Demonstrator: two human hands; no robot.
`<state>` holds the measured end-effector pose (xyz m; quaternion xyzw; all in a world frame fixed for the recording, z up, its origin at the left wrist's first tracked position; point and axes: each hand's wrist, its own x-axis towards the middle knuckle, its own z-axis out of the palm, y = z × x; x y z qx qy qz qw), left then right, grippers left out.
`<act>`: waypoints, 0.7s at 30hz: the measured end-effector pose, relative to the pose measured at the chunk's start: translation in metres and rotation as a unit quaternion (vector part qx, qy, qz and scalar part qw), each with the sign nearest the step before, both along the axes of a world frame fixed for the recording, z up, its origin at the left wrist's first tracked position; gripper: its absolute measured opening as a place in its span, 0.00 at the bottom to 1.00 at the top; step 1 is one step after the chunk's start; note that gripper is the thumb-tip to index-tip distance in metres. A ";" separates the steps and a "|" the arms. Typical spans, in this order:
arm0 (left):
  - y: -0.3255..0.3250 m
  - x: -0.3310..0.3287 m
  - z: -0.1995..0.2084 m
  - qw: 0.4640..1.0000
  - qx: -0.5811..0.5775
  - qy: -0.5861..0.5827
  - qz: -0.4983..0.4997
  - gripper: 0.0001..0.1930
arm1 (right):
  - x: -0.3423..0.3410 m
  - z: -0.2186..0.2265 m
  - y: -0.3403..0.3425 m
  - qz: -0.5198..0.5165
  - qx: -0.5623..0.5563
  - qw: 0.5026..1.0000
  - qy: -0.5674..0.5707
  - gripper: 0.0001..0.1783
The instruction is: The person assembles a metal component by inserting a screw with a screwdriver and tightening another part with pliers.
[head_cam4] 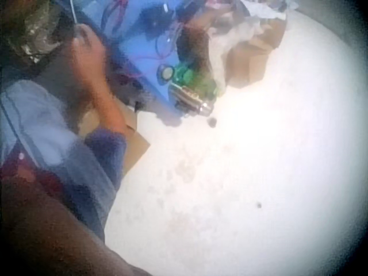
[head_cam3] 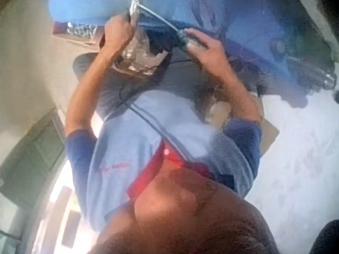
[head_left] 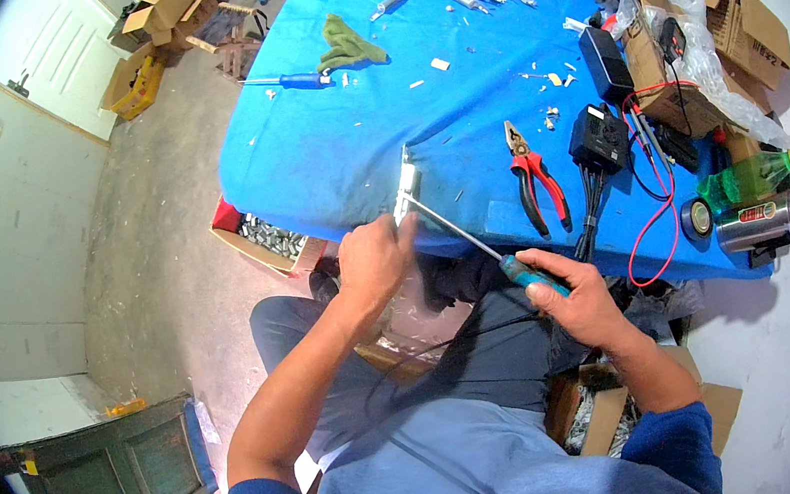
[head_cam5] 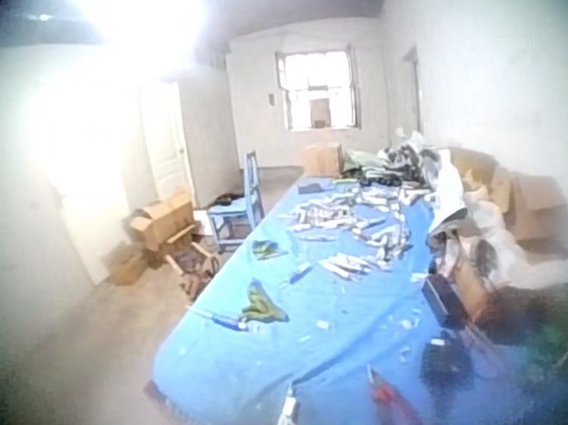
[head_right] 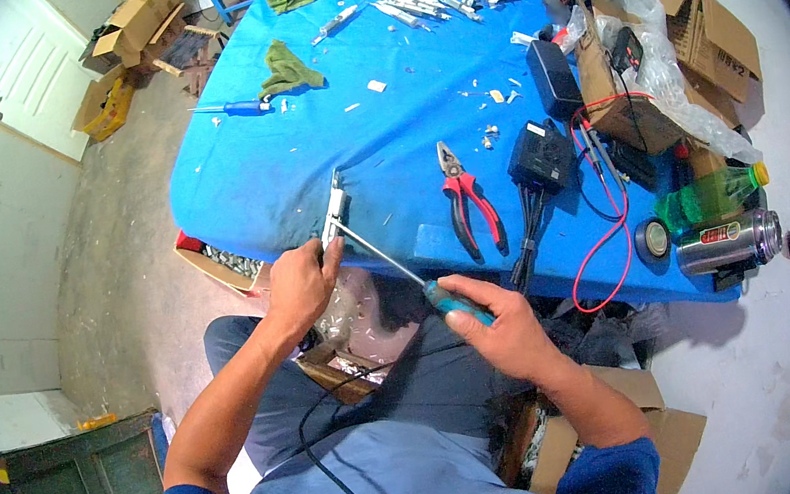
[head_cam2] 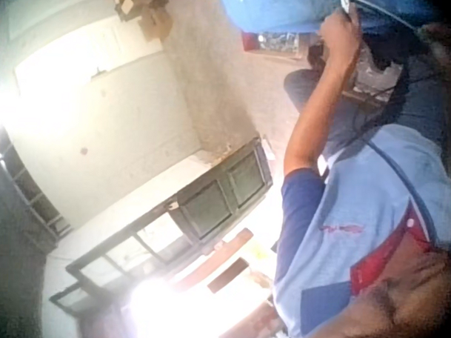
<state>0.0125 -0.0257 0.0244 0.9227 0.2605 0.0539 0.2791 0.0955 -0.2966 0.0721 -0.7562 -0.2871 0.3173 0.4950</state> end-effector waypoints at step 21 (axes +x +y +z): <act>-0.002 0.008 0.005 1.000 0.010 0.026 0.003 0.25 | -0.016 -0.032 0.018 0.070 -0.067 0.910 -0.403 0.24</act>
